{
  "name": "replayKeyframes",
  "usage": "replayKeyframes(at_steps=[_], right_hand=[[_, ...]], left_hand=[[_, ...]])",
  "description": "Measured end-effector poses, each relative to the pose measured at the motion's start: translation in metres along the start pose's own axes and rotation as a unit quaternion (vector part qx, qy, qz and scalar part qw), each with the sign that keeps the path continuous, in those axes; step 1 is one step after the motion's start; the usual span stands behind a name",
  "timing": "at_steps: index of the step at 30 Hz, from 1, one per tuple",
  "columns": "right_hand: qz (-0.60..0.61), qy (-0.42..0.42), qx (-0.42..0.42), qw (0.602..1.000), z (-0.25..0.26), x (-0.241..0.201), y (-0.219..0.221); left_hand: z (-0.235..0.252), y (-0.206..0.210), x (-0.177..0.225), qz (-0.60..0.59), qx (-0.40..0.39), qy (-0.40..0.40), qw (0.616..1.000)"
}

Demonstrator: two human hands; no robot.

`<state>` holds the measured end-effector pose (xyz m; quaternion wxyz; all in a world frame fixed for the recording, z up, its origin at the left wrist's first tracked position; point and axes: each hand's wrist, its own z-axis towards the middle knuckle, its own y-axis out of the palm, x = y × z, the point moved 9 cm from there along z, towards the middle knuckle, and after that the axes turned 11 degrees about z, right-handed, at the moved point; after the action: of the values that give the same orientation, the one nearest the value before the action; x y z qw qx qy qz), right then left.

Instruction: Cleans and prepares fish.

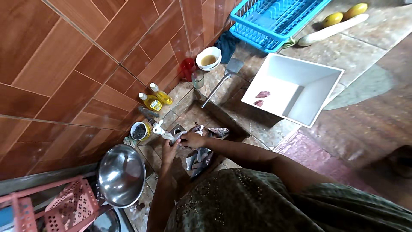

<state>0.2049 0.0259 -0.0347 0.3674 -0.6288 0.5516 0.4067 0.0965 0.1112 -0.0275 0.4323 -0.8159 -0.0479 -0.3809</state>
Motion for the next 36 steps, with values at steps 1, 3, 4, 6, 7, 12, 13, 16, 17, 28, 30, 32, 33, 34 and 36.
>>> replayKeyframes(at_steps=[1,3,4,6,7,12,13,16,17,28,30,32,33,34,36], right_hand=[[0.019,0.006,-0.005,1.0,0.0,0.002,0.0],[0.036,0.015,-0.012,0.999,0.0,0.003,0.001],[0.039,0.017,-0.015,0.999,0.0,0.001,0.001],[0.039,0.018,-0.018,0.999,-0.001,-0.002,-0.002],[0.036,0.019,-0.018,0.999,-0.002,-0.003,-0.003],[-0.021,-0.001,0.021,1.0,-0.002,-0.005,-0.009],[-0.03,-0.009,0.033,0.999,-0.001,-0.004,-0.01],[-0.056,-0.029,0.056,0.996,-0.003,-0.006,-0.012],[-0.066,-0.034,0.058,0.996,-0.004,-0.007,-0.012],[-0.13,-0.088,0.091,0.983,-0.014,-0.016,-0.02],[-0.128,-0.09,0.095,0.983,-0.015,-0.015,-0.022],[-0.118,-0.091,0.1,0.984,-0.016,-0.014,-0.025],[-0.114,-0.09,0.101,0.984,-0.015,-0.012,-0.027],[-0.111,-0.086,0.102,0.985,-0.016,-0.009,-0.028],[-0.106,-0.074,0.104,0.986,-0.017,-0.007,-0.03]], left_hand=[[-0.003,-0.001,0.006,-0.004,-0.005,-0.006,1.0],[-0.007,-0.004,0.015,-0.009,-0.007,-0.016,1.0],[-0.008,-0.004,0.017,-0.009,-0.009,-0.018,1.0],[-0.009,-0.004,0.02,-0.002,-0.015,-0.026,1.0],[-0.01,-0.004,0.021,0.002,-0.018,-0.029,0.999],[-0.005,0.004,0.005,0.014,-0.014,-0.006,1.0],[-0.005,0.005,0.005,0.016,-0.015,-0.012,1.0],[-0.009,0.006,0.012,0.004,-0.02,-0.05,0.999],[-0.011,0.007,0.013,-0.006,-0.018,-0.057,0.998],[-0.013,0.016,0.011,-0.122,-0.008,-0.064,0.99],[-0.011,0.018,0.007,-0.126,-0.007,-0.062,0.99],[-0.008,0.02,0.004,-0.137,-0.005,-0.065,0.988],[-0.004,0.022,-0.002,-0.136,-0.005,-0.057,0.989],[0.0,0.026,-0.011,-0.131,-0.009,-0.048,0.99],[0.008,0.032,-0.024,-0.127,-0.006,-0.037,0.991]])
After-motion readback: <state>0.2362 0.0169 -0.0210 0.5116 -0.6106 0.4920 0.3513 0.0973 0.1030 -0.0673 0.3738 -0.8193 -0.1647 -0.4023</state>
